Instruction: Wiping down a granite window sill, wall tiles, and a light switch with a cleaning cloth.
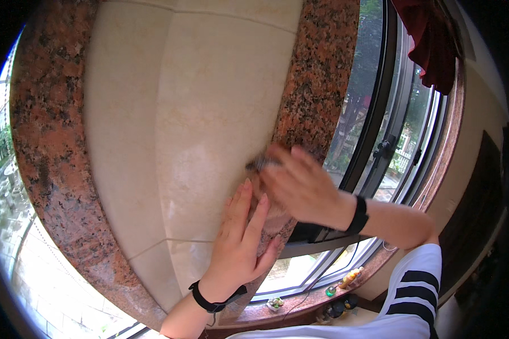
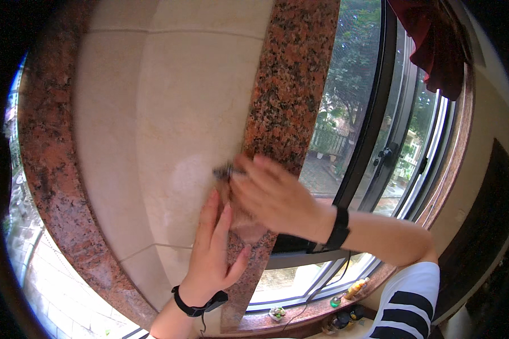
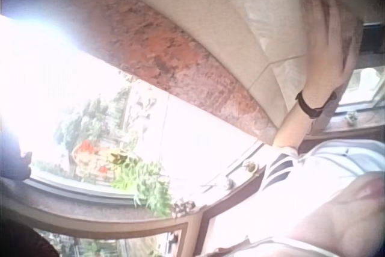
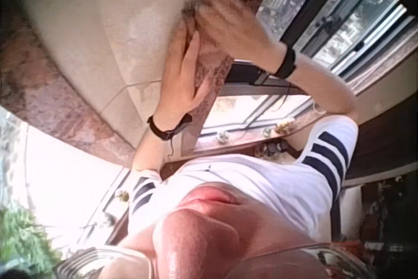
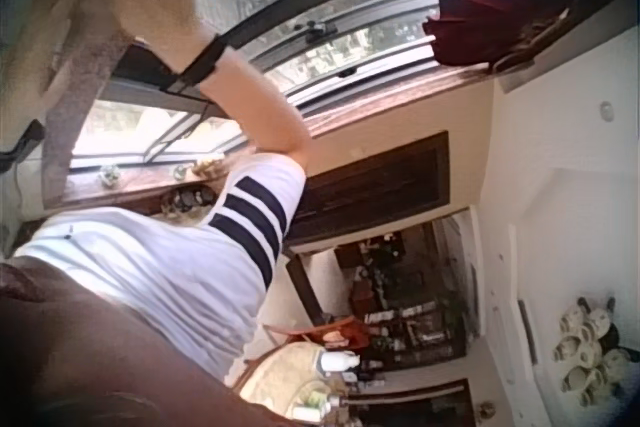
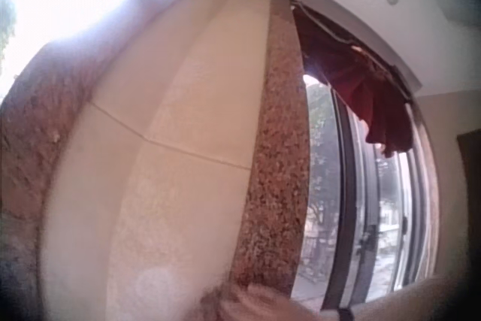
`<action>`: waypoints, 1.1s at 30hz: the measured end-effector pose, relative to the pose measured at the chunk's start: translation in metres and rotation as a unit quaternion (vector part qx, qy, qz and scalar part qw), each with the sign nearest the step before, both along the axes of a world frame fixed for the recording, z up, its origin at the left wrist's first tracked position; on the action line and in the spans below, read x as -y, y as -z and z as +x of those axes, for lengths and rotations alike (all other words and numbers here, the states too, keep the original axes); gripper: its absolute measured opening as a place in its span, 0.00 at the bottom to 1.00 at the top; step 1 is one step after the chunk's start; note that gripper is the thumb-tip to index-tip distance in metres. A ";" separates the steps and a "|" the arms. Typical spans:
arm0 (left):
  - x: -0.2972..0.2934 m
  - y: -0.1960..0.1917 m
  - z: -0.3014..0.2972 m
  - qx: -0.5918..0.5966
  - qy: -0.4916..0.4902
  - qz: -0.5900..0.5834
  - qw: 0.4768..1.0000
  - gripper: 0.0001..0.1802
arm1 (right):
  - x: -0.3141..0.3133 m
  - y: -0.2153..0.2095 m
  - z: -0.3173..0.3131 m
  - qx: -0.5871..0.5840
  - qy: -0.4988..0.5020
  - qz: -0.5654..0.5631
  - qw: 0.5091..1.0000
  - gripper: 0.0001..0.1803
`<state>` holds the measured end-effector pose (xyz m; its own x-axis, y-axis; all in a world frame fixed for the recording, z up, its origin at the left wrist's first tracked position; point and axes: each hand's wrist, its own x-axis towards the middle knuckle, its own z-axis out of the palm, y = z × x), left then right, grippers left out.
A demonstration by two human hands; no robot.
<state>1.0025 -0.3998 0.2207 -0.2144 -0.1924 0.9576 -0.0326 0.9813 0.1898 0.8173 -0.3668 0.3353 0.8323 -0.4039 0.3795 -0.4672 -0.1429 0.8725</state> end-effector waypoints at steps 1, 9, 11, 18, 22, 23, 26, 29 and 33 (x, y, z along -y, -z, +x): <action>0.001 0.003 -0.005 0.000 0.000 -0.003 1.000 0.43 | -0.002 0.016 -0.004 -0.002 -0.004 0.009 1.000 0.22; 0.004 0.049 -0.005 -0.062 -0.071 -0.106 0.990 0.31 | 0.000 0.140 -0.003 0.041 -0.098 0.166 0.980 0.21; -0.001 0.055 -0.001 -0.061 -0.101 -0.105 0.987 0.29 | -0.001 0.158 -0.002 0.050 -0.091 0.204 0.973 0.18; 0.002 0.108 0.018 0.055 -0.134 -0.063 0.987 0.17 | -0.001 0.181 0.008 0.038 -0.049 0.127 0.990 0.14; 0.000 0.133 0.026 0.139 -0.148 -0.007 0.979 0.17 | -0.001 0.185 0.007 0.074 -0.059 0.103 0.990 0.13; -0.002 0.136 0.029 0.144 -0.153 -0.001 0.978 0.17 | 0.000 0.187 0.007 0.092 -0.061 0.105 0.988 0.13; -0.007 0.141 0.032 0.142 -0.120 0.027 0.982 0.21 | -0.009 0.201 0.001 0.136 -0.058 0.132 0.980 0.14; -0.012 0.146 0.033 0.122 -0.116 0.059 0.984 0.25 | -0.017 0.209 0.004 0.210 -0.081 0.146 0.963 0.20; -0.015 0.155 0.030 0.100 -0.077 0.107 0.986 0.26 | -0.035 0.222 -0.004 0.303 -0.115 0.176 0.930 0.21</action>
<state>1.0330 -0.3849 0.0661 -0.3473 -0.4300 0.8334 -0.2368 0.9001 0.3658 0.8134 -0.3320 0.1132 0.5888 -0.4302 0.6843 -0.7793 -0.5267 0.3394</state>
